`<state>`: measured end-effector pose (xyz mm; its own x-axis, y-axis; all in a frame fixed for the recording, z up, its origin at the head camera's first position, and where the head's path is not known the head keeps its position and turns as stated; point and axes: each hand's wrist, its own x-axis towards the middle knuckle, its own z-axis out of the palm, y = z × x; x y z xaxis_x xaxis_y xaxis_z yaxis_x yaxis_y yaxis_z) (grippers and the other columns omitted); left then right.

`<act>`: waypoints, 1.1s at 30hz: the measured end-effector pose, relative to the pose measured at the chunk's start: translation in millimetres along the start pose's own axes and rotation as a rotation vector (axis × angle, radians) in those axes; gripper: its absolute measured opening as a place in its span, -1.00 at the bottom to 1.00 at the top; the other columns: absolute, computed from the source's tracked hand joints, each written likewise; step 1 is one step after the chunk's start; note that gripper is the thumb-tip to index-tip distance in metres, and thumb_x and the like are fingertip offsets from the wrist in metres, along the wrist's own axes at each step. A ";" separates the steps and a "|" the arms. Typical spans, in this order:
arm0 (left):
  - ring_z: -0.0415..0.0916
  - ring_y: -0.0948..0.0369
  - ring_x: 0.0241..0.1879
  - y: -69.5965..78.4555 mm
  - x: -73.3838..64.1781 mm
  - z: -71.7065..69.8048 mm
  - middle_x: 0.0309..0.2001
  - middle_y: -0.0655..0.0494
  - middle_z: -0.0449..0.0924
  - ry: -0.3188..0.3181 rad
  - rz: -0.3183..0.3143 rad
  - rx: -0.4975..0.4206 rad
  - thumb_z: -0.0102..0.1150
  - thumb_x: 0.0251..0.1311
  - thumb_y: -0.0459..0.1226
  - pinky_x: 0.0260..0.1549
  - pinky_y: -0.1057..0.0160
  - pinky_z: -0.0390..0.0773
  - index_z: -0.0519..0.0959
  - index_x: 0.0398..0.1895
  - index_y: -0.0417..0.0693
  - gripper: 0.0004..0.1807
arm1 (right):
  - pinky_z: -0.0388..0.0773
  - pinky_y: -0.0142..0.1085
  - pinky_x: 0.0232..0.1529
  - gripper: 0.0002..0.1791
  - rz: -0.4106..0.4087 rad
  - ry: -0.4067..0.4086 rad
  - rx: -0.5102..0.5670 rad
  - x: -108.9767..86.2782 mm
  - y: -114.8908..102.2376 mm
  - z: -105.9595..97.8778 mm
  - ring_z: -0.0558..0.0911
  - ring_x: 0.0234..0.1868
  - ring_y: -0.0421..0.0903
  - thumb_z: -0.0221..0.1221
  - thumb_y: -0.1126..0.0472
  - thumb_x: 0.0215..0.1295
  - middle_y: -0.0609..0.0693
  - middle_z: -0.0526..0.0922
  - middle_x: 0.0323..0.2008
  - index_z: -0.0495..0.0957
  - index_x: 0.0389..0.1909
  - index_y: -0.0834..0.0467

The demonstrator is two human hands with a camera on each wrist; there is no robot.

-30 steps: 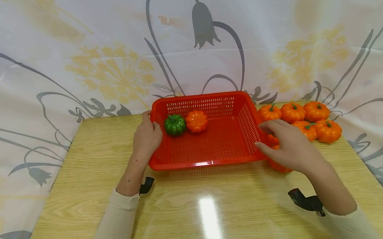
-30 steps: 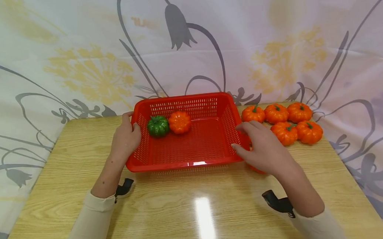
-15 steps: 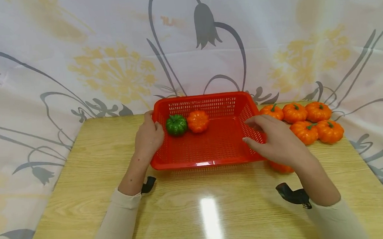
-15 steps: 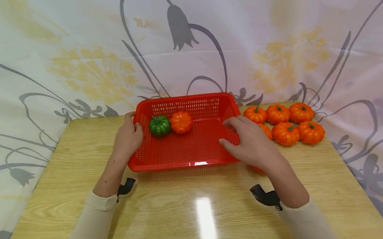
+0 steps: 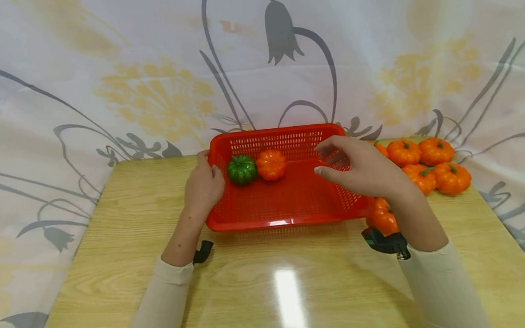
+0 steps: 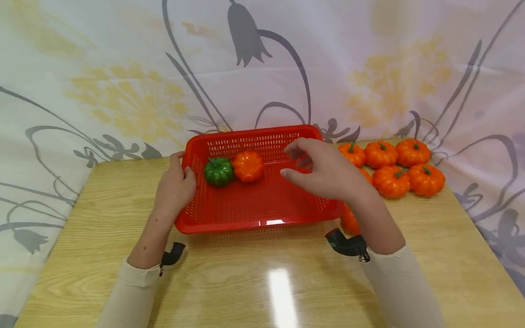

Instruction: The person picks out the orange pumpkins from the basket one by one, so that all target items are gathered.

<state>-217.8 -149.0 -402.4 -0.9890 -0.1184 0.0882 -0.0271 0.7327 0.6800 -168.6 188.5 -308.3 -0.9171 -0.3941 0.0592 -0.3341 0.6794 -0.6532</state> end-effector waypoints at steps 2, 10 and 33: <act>0.67 -0.20 -0.30 0.1 0.3 -0.4 -0.12 -0.38 0.69 0.000 0.000 0.009 -0.18 0.57 -0.23 -0.31 -0.17 0.65 0.20 0.58 -0.19 -0.42 | 0.60 0.06 0.18 -0.53 0.012 -0.006 0.010 6.8 -3.8 -2.3 0.65 0.13 0.05 0.32 0.03 0.47 0.04 0.63 0.16 0.54 0.27 0.15; 0.67 -0.18 -0.30 -1.7 -0.5 -1.6 -0.11 -0.36 0.69 -0.015 -0.007 0.012 -0.19 0.57 -0.23 -0.30 -0.15 0.68 0.18 0.59 -0.20 -0.41 | 0.58 0.04 0.17 -0.55 0.028 -0.066 0.007 50.7 -8.9 2.2 0.65 0.08 0.10 0.28 0.02 0.47 0.09 0.65 0.15 0.55 0.25 0.15; 0.62 -0.13 -0.41 -1.1 -0.6 -0.7 -0.28 -0.32 0.67 0.009 0.022 0.020 -0.16 0.55 -0.25 -0.41 -0.08 0.62 0.21 0.57 -0.24 -0.42 | 0.56 0.04 0.29 -0.44 0.310 -0.272 0.157 143.4 46.9 45.1 0.61 0.12 0.21 0.17 -0.12 0.57 0.22 0.58 0.13 0.51 0.27 0.26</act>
<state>-217.1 -150.3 -402.7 -0.9881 -0.1078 0.1096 -0.0080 0.7483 0.6633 -306.0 135.9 -364.5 -0.8712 -0.3496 -0.3446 0.0040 0.6969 -0.7171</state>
